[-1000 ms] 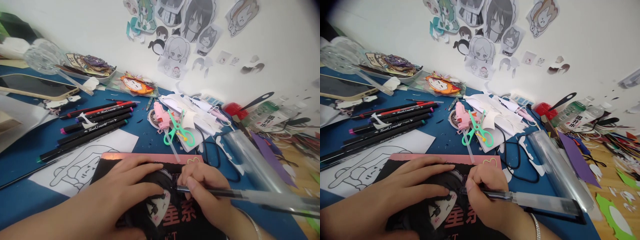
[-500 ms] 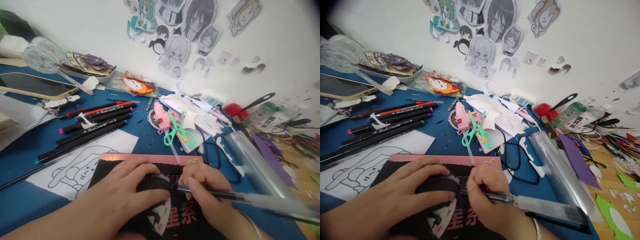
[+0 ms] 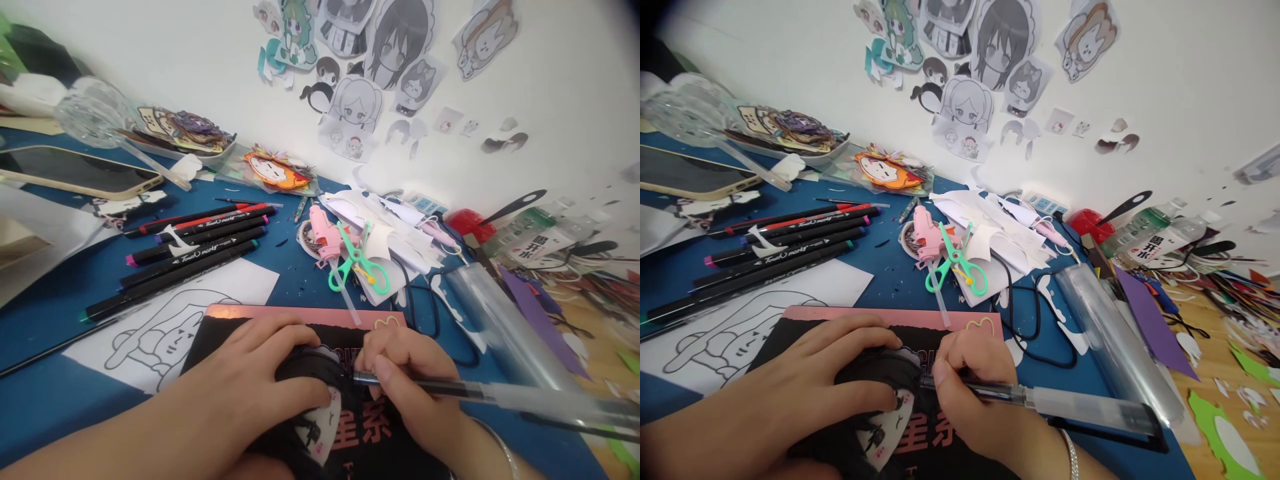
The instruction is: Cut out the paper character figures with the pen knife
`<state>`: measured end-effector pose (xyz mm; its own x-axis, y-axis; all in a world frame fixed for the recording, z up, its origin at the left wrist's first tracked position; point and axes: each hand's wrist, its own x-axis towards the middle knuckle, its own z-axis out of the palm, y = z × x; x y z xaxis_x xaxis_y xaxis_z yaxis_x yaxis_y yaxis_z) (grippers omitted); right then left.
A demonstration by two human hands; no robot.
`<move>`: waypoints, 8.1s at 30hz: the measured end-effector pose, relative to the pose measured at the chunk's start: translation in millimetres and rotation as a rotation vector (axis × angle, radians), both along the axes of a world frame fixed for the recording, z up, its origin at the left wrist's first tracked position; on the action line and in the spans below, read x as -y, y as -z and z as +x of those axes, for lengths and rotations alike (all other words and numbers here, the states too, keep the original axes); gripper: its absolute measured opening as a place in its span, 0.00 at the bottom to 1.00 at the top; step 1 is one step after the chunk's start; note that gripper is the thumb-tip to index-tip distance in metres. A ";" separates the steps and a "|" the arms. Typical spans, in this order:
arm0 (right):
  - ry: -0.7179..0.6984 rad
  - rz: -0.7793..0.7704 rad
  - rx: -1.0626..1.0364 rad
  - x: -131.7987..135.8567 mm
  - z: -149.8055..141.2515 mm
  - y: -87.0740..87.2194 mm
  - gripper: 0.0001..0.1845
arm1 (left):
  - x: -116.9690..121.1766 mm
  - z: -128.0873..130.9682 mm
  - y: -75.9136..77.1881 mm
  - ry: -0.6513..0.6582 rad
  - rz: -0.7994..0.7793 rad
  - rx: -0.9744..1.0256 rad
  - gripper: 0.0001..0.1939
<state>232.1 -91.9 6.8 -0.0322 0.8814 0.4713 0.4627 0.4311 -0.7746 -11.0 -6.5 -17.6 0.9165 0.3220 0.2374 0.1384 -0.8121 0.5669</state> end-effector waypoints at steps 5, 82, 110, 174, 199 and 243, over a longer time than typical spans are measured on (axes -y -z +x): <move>-0.056 0.002 0.059 -0.2 0.0 -2.6 0.15 | 4.2 0.6 -5.7 -0.047 0.005 -0.036 0.41; -0.244 0.183 0.342 -8.0 -6.7 -2.5 0.16 | 1.5 3.7 -20.3 -0.014 0.047 -0.116 0.24; -0.253 0.242 0.355 -5.3 -5.5 5.7 0.16 | 4.8 5.9 -25.4 -0.069 0.083 -0.121 0.25; -0.303 0.211 0.261 -7.9 -6.4 3.9 0.16 | 10.4 6.1 -22.9 -0.082 0.117 -0.132 0.26; -0.314 0.202 0.286 -5.1 -3.7 4.8 0.14 | 10.6 5.9 -18.7 -0.082 0.105 -0.103 0.24; -0.261 0.187 0.329 -4.4 -3.7 -3.7 0.16 | 8.8 7.4 -26.5 -0.074 0.104 -0.141 0.24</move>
